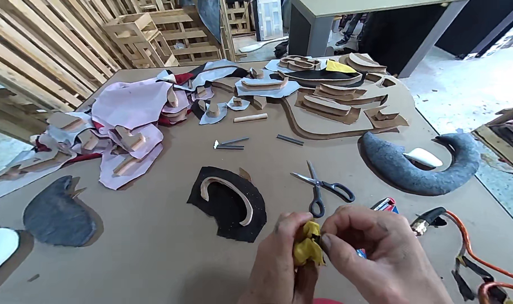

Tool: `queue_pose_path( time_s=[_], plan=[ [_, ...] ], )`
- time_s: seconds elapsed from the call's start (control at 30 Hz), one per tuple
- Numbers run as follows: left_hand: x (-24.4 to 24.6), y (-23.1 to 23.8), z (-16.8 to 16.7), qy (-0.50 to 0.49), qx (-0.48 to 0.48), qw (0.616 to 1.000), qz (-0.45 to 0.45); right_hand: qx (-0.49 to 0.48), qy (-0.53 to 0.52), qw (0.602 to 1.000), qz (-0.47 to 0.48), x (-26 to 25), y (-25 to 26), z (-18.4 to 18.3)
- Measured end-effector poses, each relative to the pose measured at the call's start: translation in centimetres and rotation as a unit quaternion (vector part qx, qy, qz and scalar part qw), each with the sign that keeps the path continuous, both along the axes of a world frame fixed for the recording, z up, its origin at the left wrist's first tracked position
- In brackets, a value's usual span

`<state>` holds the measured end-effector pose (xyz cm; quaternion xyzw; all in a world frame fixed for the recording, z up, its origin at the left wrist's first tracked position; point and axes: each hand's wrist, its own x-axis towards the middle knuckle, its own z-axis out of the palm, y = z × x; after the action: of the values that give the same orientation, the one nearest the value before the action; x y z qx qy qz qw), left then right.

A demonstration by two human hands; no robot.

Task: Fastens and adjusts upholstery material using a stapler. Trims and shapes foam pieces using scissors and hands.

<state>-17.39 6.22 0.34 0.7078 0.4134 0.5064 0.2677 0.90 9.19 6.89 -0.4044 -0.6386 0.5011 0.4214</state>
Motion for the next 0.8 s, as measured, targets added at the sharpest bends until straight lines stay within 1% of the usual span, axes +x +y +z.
queue_pose_path(
  time_s=[0.1,0.2,0.27,0.33,0.37,0.4,0.47,0.5,0.53,0.57,0.6,0.63,0.67,0.7,0.73,0.77,0.8],
  plan=[
    [-0.1,0.1,0.0,0.056,0.024,0.997,0.047,0.026,-0.043,0.999,-0.008,-0.3,0.2,-0.4],
    [-0.2,0.1,-0.1,0.088,0.036,0.993,0.077,0.078,-0.097,0.992,-0.033,-1.0,0.3,-1.2],
    [-0.2,0.1,-0.1,0.073,0.016,0.996,0.052,0.104,-0.138,0.985,-0.023,-0.9,0.5,-1.7],
    [-0.4,-0.1,-0.1,0.021,-0.038,0.999,-0.005,0.151,-0.184,0.971,0.005,-0.3,1.0,-1.9],
    [-0.4,-0.3,-0.1,-0.010,-0.069,0.997,-0.032,0.197,-0.220,0.955,0.011,0.1,1.2,-2.0],
    [-0.4,-0.4,-0.2,-0.032,-0.098,0.993,-0.056,0.255,-0.266,0.930,0.009,0.4,1.4,-2.0],
    [-0.4,-0.6,-0.5,-0.037,-0.132,0.987,-0.088,0.352,-0.362,0.863,0.015,1.1,1.6,-1.8],
    [-0.5,-0.7,-0.5,-0.011,-0.135,0.987,-0.089,0.384,-0.401,0.832,0.022,1.4,1.6,-1.7],
    [-0.4,-0.7,-0.5,0.030,-0.124,0.989,-0.069,0.405,-0.426,0.809,0.026,1.7,1.6,-1.6],
    [-0.3,-0.7,-0.4,0.073,-0.100,0.992,-0.036,0.409,-0.434,0.802,0.026,1.8,1.7,-1.7],
    [-0.1,-0.6,-0.4,0.096,-0.080,0.992,-0.007,0.391,-0.419,0.819,0.020,1.7,1.8,-1.9],
    [0.2,-0.6,-0.4,0.083,-0.076,0.994,0.007,0.334,-0.375,0.864,0.016,1.5,1.8,-2.0],
    [0.6,-0.5,-0.5,0.034,-0.085,0.996,0.011,0.239,-0.303,0.922,0.019,0.9,1.9,-2.0],
    [1.0,-0.5,-0.4,-0.036,-0.105,0.994,0.008,0.129,-0.212,0.968,0.022,0.0,1.8,-2.0],
    [1.5,-0.5,-0.2,-0.113,-0.130,0.985,0.002,0.048,-0.116,0.992,0.020,-1.0,1.7,-2.3],
    [1.9,-0.5,0.1,-0.193,-0.160,0.968,-0.002,-0.010,-0.018,0.999,0.024,-1.9,1.6,-2.6],
    [1.9,-0.4,0.5,-0.270,-0.197,0.943,0.003,-0.063,0.075,0.994,0.047,-2.3,1.6,-2.8]
  ],
)
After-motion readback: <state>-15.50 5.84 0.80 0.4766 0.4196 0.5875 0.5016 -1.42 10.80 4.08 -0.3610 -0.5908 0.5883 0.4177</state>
